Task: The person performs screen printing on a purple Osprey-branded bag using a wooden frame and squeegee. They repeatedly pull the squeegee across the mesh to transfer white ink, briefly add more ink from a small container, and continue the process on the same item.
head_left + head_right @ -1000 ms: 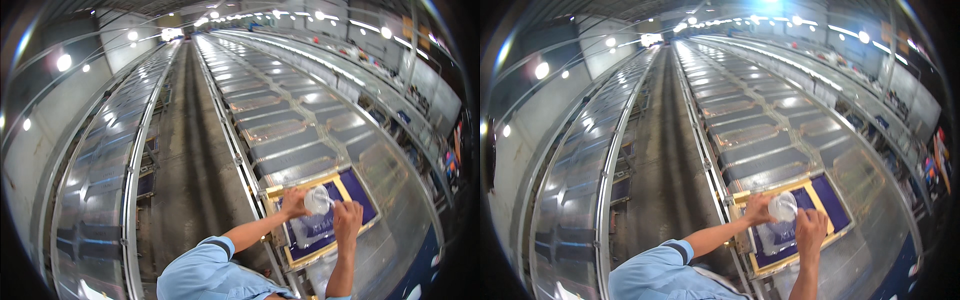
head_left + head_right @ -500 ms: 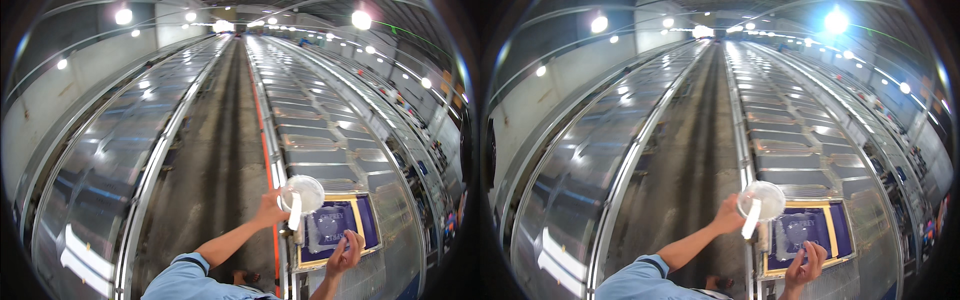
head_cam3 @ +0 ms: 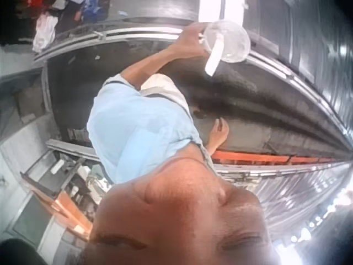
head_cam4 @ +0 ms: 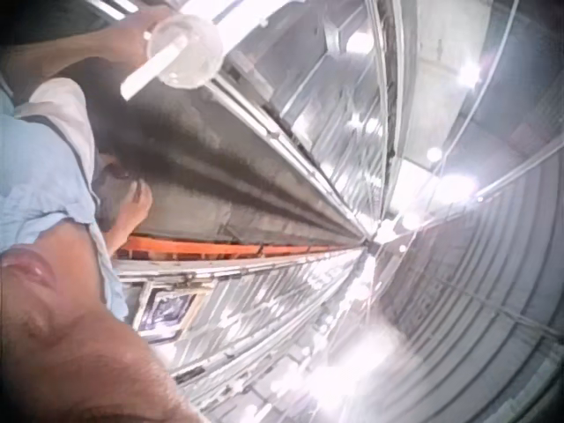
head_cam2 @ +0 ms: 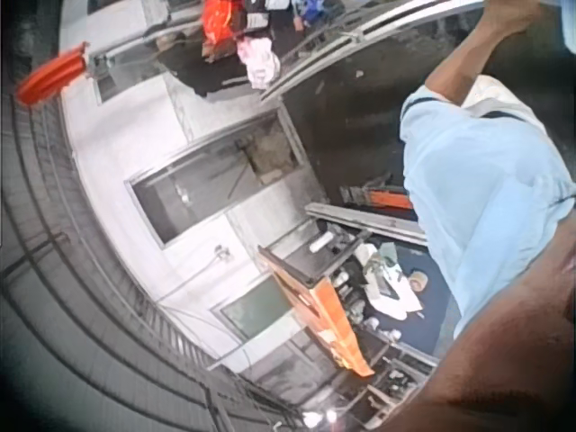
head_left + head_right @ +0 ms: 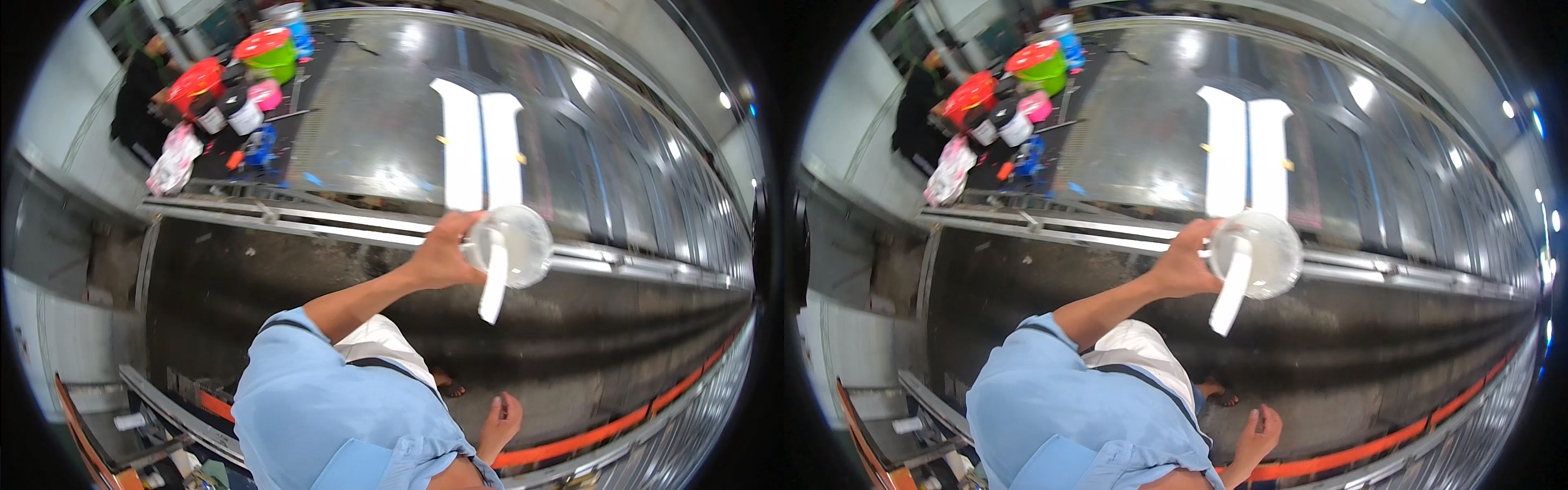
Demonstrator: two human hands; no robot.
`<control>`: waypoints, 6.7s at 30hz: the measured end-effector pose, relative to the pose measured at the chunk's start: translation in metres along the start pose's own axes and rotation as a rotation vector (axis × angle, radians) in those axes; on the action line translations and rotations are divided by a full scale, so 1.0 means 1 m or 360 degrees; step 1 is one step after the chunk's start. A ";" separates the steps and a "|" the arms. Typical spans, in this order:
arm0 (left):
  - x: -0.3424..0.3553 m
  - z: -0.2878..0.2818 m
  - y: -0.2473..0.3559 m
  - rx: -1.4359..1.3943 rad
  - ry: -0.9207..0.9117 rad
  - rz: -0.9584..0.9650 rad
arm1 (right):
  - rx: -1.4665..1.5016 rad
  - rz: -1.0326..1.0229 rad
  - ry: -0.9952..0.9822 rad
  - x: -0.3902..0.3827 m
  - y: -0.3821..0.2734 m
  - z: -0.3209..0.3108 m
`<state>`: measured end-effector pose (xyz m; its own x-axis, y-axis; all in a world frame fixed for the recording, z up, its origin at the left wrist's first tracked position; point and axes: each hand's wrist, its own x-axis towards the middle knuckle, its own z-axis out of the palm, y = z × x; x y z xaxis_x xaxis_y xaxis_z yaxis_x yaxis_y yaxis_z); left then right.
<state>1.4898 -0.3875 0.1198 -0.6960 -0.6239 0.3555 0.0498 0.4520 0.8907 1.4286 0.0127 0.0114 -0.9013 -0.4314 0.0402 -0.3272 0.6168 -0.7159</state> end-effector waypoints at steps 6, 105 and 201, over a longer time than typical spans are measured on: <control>-0.053 -0.211 -0.043 0.0489 0.1000 -0.0174 | -0.0124 -0.0011 -0.0558 0.048 -0.032 0.054; -0.127 1.181 0.391 -0.0678 -0.3001 0.3100 | 0.0136 0.2522 0.3717 -0.013 0.509 -0.456; -0.267 1.251 0.414 -0.1126 -0.3513 0.3190 | -0.0375 0.2431 0.1627 0.059 0.502 -0.560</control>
<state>0.8001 0.7636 0.0386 0.8150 0.5718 0.0938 0.4929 -0.7692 0.4067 1.0521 0.6660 0.0449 -0.1856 0.9813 -0.0503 0.8886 0.1458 -0.4349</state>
